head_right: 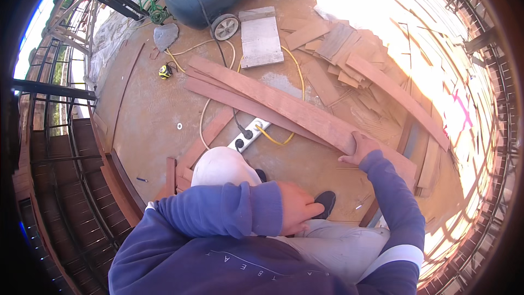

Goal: The person uses an angle grinder to cut a wooden plank while kneeling on a wooden surface, then moves to a curved metal frame and places the cut plank among others to check the fit.

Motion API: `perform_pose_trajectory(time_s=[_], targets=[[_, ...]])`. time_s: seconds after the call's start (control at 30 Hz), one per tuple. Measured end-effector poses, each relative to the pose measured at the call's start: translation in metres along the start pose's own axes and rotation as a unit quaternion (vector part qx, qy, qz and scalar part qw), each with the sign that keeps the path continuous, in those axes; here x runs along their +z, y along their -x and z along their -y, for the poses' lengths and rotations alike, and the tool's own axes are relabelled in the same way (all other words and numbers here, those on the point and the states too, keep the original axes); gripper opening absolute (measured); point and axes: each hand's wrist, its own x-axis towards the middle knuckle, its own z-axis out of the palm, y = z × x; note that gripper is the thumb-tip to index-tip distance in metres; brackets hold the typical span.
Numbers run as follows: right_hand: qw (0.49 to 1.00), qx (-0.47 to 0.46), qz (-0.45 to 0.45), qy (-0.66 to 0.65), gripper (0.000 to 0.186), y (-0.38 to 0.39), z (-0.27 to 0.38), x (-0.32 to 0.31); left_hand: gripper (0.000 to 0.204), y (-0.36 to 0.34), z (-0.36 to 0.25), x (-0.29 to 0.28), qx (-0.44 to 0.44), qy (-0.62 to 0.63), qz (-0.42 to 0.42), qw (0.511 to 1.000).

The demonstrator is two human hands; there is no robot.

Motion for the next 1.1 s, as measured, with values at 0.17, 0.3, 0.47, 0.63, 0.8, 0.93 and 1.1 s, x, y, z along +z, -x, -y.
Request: perform_pose_trajectory(time_s=[0.17, 0.3, 0.47, 0.63, 0.8, 0.93, 1.1], targets=[[0.997, -0.018, -0.074, -0.007, 0.089, -0.032, -0.031, -0.002, 0.034, 0.0, 0.0, 0.011, 0.036, -0.011, -0.046, 0.998], [0.997, -0.052, -0.039, 0.043, 0.093, -0.048, -0.044, 0.01, 0.036, 0.007, 0.005, 0.015, 0.006, -0.003, -0.054, 0.998], [0.998, -0.048, -0.004, 0.027, 0.117, -0.044, -0.028, 0.021, 0.04, 0.0, 0.014, 0.024, -0.042, 0.018, -0.059, 0.997], [0.987, -0.028, -0.048, 0.15, 0.125, -0.032, 0.004, 0.041, 0.033, -0.036, 0.039, 0.03, -0.09, 0.046, -0.057, 0.993], [0.995, -0.034, -0.024, 0.094, 0.115, -0.049, -0.001, 0.043, 0.031, -0.051, 0.058, 0.036, -0.132, 0.006, -0.051, 0.99], [0.997, -0.077, 0.005, -0.012, 0.095, -0.08, -0.03, 0.017, 0.032, -0.062, 0.059, 0.041, -0.11, 0.004, -0.054, 0.992], [0.998, -0.029, -0.053, 0.021, 0.067, -0.075, -0.029, 0.023, 0.036, -0.058, 0.055, 0.035, -0.104, 0.005, -0.074, 0.992]])
